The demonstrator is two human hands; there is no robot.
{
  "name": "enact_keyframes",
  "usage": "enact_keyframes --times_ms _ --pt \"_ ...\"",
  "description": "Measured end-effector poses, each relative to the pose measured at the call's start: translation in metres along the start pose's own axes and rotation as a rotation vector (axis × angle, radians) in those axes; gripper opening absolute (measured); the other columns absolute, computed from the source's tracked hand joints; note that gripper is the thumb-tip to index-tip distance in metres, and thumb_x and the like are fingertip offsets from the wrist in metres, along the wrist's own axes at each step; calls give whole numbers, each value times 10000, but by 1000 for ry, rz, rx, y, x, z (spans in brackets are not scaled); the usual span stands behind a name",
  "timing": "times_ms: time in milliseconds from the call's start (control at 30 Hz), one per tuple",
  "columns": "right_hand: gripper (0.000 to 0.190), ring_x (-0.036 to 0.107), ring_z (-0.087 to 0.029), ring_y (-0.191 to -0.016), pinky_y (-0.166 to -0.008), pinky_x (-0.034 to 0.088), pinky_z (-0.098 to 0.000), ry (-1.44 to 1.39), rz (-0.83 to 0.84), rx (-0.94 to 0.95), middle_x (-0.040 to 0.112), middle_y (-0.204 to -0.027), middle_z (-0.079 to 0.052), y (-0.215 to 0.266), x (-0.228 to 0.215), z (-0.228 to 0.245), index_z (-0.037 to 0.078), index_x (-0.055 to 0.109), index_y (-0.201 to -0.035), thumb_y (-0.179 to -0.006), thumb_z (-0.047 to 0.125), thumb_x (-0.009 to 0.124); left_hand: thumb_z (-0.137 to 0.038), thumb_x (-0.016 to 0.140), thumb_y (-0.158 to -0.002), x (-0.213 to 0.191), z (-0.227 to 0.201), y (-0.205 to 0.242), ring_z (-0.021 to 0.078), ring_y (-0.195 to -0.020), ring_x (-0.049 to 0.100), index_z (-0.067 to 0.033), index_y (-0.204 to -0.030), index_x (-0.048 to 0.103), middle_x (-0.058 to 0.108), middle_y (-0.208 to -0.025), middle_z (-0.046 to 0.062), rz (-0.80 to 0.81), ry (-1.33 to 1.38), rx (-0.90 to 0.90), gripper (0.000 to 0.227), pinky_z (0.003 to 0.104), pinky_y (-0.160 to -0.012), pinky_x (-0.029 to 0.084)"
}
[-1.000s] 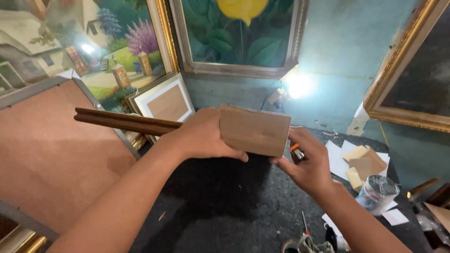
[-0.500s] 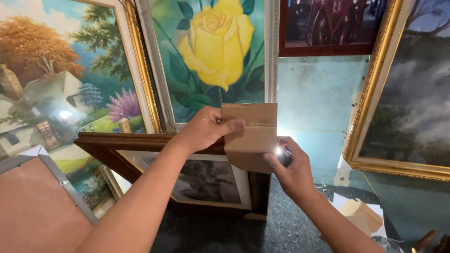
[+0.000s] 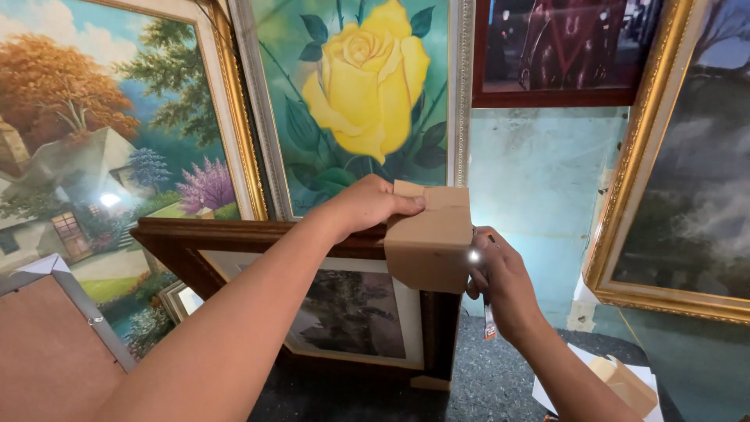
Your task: Fitting cardboard corner protectors onto a framed picture to protect it during storage or transport.
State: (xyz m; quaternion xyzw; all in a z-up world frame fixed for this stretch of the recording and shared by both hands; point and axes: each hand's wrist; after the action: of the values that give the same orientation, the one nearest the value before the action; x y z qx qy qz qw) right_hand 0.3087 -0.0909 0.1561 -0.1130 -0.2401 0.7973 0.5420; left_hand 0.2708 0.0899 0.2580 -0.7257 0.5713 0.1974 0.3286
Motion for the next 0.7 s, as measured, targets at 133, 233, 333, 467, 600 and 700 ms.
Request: enact_keyframes --times_ms 133,233,333,467,600,700 --pt "707 437 -196 -496 -494 405 -350 277 -25 -134 485 -866 -207 4 3 21 56 338 -1258 -669 318 628 -467 605 -669 -3 -27 22 268 -1190 447 -57 -1163 561 512 -1251 103 54 -80 -118 642 395 -990 344" --pt "763 482 -530 -1018 -881 372 -552 573 -68 -199 543 -987 -316 2 4 33 158 346 -1280 -638 324 723 -448 584 -674 -2 -44 37 246 -1205 436 -65 -1185 543 500 -1262 91 79 -167 -141 640 394 -1007 324" --pt "633 599 -389 -850 -774 444 -428 715 -49 -225 617 -862 -185 -7 0 33 277 479 -1220 -642 314 734 -472 574 -670 -6 -48 35 235 -1226 413 -71 -1221 511 479 -1288 86 104 -270 -179 684 394 -1013 308" --pt "548 524 -435 -1037 -902 384 -494 646 -41 -224 618 -1001 -204 -10 2 34 219 573 -1137 -622 252 761 -475 560 -682 -8 -39 20 235 -1237 391 -96 -1277 456 437 -1326 77 157 -240 -206 713 397 -1008 303" --pt "474 477 -423 -1087 -934 339 -539 623 -34 -242 566 -1041 -185 -14 -2 34 109 610 -1067 -631 210 767 -441 568 -678 -9 -45 22 247 -1256 354 -97 -1307 415 409 -1352 69 231 -219 -258 733 418 -1014 288" --pt "439 459 -417 -1111 -947 310 -549 584 -2 -263 539 -1102 -162 -10 1 36 57 607 -1030 -636 181 755 -441 551 -644 -4 -42 19 291 -1279 283 -58 -1340 340 343 -1385 112 290 -220 -237 822 436 -1026 267"
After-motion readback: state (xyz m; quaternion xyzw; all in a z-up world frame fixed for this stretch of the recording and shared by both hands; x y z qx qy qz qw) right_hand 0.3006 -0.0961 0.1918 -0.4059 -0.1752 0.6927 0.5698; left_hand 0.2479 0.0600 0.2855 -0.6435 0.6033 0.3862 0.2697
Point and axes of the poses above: each hand's wrist, its own y-axis away from the middle knuckle, its own x-axis out of the palm, z = x × y
